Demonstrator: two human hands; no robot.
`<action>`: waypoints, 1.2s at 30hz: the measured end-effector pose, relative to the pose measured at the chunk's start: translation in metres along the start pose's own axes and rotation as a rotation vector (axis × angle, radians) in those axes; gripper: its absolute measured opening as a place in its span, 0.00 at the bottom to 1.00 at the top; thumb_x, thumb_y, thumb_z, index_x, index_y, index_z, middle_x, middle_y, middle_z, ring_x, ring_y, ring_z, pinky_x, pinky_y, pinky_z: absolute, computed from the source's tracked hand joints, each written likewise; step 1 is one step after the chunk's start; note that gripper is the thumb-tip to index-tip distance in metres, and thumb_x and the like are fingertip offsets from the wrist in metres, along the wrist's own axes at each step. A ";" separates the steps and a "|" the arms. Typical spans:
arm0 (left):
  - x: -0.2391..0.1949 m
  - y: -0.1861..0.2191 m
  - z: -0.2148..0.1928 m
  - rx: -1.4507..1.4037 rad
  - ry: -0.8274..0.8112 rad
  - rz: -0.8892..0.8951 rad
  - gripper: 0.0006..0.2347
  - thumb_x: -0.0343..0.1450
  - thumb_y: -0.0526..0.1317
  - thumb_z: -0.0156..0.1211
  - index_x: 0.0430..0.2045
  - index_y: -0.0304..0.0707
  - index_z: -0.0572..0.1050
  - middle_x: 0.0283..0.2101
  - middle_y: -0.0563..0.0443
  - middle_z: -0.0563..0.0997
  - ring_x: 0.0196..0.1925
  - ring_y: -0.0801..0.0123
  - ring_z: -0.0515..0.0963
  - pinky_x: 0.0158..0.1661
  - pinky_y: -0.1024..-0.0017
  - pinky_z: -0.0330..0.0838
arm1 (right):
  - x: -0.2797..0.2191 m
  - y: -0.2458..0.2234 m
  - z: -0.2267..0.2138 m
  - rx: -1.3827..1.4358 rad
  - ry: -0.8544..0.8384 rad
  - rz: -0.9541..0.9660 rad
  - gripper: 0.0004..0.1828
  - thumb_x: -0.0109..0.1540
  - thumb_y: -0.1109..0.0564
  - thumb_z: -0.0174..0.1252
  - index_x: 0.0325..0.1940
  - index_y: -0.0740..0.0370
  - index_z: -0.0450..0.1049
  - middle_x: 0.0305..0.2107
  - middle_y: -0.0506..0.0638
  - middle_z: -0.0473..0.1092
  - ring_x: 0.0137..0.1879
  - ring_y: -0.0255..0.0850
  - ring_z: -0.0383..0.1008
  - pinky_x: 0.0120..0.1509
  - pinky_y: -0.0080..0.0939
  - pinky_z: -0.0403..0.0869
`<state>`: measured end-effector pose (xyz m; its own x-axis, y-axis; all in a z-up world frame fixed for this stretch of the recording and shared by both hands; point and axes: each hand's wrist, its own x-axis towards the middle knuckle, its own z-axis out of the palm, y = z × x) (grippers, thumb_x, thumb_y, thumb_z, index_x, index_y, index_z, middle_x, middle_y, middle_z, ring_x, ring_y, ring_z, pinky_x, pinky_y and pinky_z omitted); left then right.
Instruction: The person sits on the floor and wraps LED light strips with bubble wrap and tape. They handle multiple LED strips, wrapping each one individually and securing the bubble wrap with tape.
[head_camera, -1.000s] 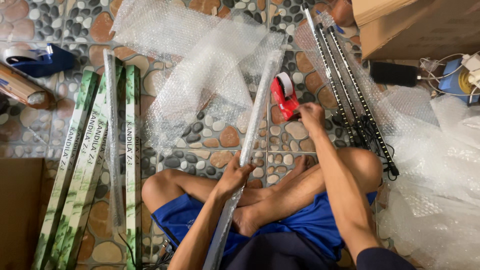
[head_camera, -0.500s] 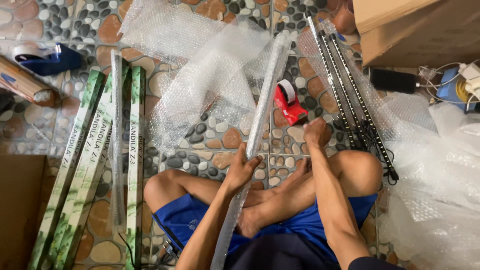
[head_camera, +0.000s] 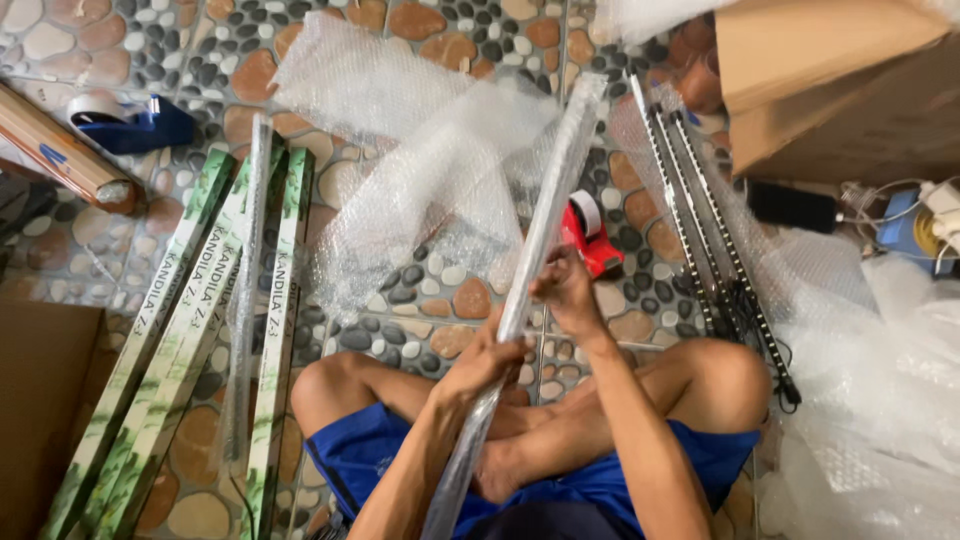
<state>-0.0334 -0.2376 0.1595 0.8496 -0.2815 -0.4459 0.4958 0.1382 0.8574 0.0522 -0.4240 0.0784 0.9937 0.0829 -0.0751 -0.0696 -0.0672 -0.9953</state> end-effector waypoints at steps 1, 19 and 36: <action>-0.005 0.007 0.001 -0.284 -0.106 -0.035 0.23 0.71 0.33 0.61 0.61 0.27 0.63 0.15 0.45 0.67 0.12 0.65 0.70 0.13 0.70 0.62 | 0.005 0.001 0.005 0.107 -0.082 0.016 0.47 0.47 0.27 0.72 0.53 0.61 0.64 0.23 0.49 0.71 0.23 0.33 0.73 0.24 0.29 0.74; 0.083 0.089 -0.017 -0.110 0.378 0.317 0.12 0.66 0.39 0.74 0.36 0.36 0.75 0.28 0.49 0.79 0.31 0.69 0.78 0.34 0.73 0.70 | 0.041 0.075 -0.116 -0.494 0.510 0.302 0.12 0.59 0.46 0.65 0.44 0.46 0.84 0.32 0.51 0.78 0.32 0.45 0.82 0.26 0.39 0.79; 0.096 0.065 -0.013 0.201 0.576 0.329 0.35 0.72 0.48 0.66 0.68 0.18 0.61 0.67 0.15 0.67 0.73 0.28 0.63 0.72 0.41 0.55 | -0.067 -0.081 -0.001 -0.071 0.028 0.173 0.23 0.50 0.73 0.54 0.49 0.67 0.78 0.26 0.61 0.77 0.30 0.45 0.81 0.29 0.38 0.78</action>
<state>0.0825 -0.2433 0.1693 0.9379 0.3013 -0.1720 0.1999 -0.0640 0.9777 -0.0092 -0.4248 0.1637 0.9695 0.0368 -0.2422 -0.2344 -0.1481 -0.9608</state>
